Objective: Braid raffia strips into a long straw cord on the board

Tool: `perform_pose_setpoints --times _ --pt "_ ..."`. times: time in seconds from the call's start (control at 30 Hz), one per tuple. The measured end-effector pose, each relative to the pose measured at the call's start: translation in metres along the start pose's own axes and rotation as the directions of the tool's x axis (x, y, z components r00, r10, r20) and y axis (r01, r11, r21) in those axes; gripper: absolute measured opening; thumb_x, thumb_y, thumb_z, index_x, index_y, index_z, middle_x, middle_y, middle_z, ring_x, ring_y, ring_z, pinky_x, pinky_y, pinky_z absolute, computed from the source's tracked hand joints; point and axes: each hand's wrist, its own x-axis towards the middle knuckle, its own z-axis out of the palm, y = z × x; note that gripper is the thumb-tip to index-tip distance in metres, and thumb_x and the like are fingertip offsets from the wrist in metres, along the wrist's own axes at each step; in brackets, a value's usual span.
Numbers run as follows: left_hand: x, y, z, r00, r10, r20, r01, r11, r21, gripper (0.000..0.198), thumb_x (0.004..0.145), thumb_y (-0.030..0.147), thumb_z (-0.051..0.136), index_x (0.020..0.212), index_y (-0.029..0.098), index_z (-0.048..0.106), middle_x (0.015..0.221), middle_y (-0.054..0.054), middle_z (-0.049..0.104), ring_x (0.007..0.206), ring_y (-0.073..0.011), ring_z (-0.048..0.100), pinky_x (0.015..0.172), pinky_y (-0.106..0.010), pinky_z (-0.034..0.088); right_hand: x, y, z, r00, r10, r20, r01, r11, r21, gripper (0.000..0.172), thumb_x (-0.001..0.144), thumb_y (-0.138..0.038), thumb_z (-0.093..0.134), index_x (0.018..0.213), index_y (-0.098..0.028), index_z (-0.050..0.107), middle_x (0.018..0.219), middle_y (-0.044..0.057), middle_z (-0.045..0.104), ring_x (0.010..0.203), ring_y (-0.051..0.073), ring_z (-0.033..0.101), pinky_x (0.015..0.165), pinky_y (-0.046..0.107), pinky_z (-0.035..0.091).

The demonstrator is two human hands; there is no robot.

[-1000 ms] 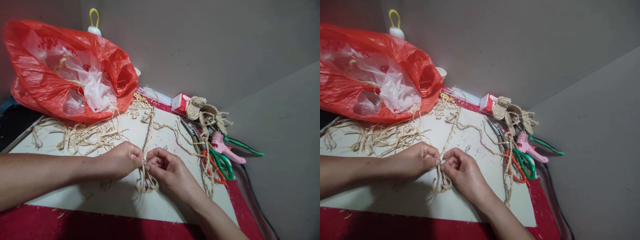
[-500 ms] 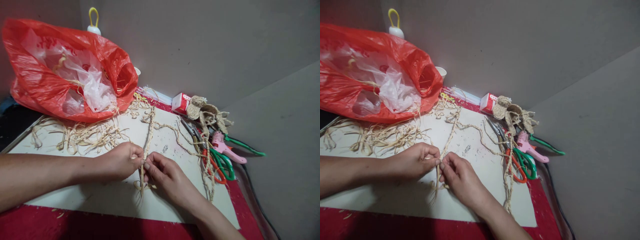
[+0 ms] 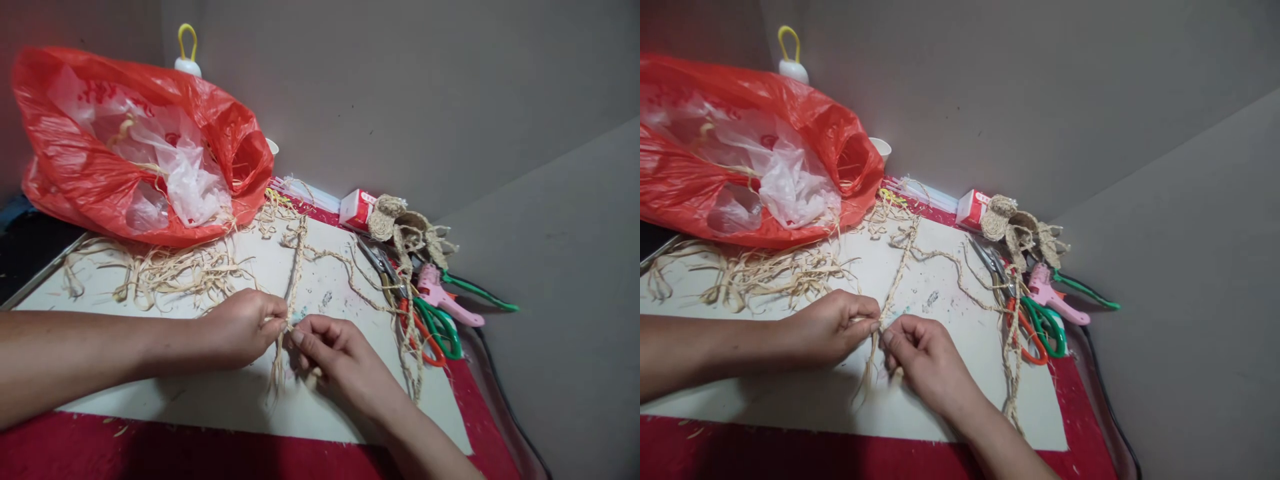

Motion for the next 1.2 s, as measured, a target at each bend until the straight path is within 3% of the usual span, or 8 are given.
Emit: perform_pose_setpoints --times 0.2,0.47,0.6,0.73,0.83,0.97,1.07,1.2 --pt "-0.002 0.002 -0.002 1.0 -0.008 -0.018 0.008 1.0 0.004 0.024 0.081 0.024 0.042 0.059 0.016 0.047 0.053 0.005 0.041 0.054 -0.0079 0.039 0.051 -0.02 0.027 -0.001 0.008 0.014 0.998 -0.001 -0.06 0.024 0.926 0.378 0.027 0.078 -0.039 0.066 0.069 -0.014 0.06 0.053 -0.002 0.055 0.04 0.005 0.042 0.038 0.016 0.029" --pt "0.0 -0.003 -0.001 0.993 -0.034 0.113 0.059 0.972 -0.229 0.025 0.082 0.026 0.043 0.068 0.015 0.059 0.066 0.0 0.062 0.062 -0.0105 0.054 0.057 -0.019 0.036 -0.008 0.019 0.025 0.986 -0.03 -0.164 0.093 0.917 0.389 0.024 0.08 -0.039 0.065 0.076 -0.015 0.064 0.066 0.003 0.064 0.058 0.011 0.058 0.055 0.022 0.045" --pt "-0.001 0.001 -0.005 0.993 0.044 0.109 -0.034 0.995 -0.091 0.026 0.083 0.02 0.041 0.066 0.015 0.06 0.065 0.001 0.061 0.059 -0.0086 0.052 0.057 -0.019 0.036 -0.01 0.014 0.028 0.966 -0.085 -0.243 0.144 0.961 0.237 0.025 0.079 -0.039 0.065 0.075 -0.015 0.066 0.067 0.004 0.065 0.057 0.011 0.056 0.053 0.021 0.044" --pt "-0.001 0.002 -0.006 0.989 0.101 0.107 -0.1 0.995 -0.019 0.026 0.083 0.018 0.039 0.068 0.015 0.06 0.063 0.002 0.057 0.059 -0.0083 0.049 0.056 -0.018 0.035 -0.012 0.013 0.031 0.905 -0.278 -0.322 0.25 0.96 -0.128 0.026 0.085 -0.035 0.056 0.072 -0.015 0.066 0.057 0.001 0.06 0.051 0.011 0.051 0.047 0.02 0.04" --pt "-0.003 0.002 -0.005 0.993 0.046 0.11 -0.04 0.998 -0.054 0.024 0.082 0.02 0.038 0.07 0.016 0.059 0.059 0.004 0.051 0.056 -0.0085 0.046 0.052 -0.018 0.033 -0.012 0.017 0.032 0.795 -0.515 -0.322 0.327 0.81 -0.488 0.026 0.088 -0.027 0.05 0.07 -0.015 0.064 0.053 0.0 0.056 0.046 0.01 0.048 0.046 0.02 0.036" --pt "-0.003 0.002 0.0 0.99 -0.016 0.139 0.049 0.97 -0.236 0.027 0.082 0.025 0.04 0.068 0.014 0.06 0.06 0.002 0.055 0.058 -0.01 0.049 0.053 -0.019 0.036 -0.01 0.024 0.035 0.644 -0.743 -0.184 0.277 0.451 -0.849 0.024 0.089 -0.019 0.048 0.067 -0.016 0.057 0.053 0.0 0.055 0.045 0.01 0.048 0.049 0.023 0.032" --pt "-0.001 0.002 0.003 0.984 -0.095 0.15 0.144 0.921 -0.361 0.032 0.082 0.03 0.041 0.065 0.012 0.062 0.061 -0.002 0.061 0.058 -0.0122 0.053 0.055 -0.021 0.039 -0.009 0.024 0.039 0.635 -0.764 -0.115 0.159 0.276 -0.948 0.023 0.088 -0.02 0.048 0.066 -0.018 0.052 0.051 0.0 0.054 0.046 0.012 0.049 0.049 0.026 0.028" --pt "0.002 0.001 0.003 0.972 -0.184 0.149 0.23 0.879 -0.418 0.03 0.078 0.032 0.047 0.063 0.012 0.063 0.063 -0.004 0.064 0.06 -0.0134 0.055 0.057 -0.022 0.041 -0.01 0.022 0.042 0.689 -0.721 -0.065 0.095 0.179 -0.979 0.02 0.089 -0.02 0.046 0.07 -0.02 0.051 0.05 0.001 0.054 0.046 0.014 0.049 0.049 0.028 0.025"
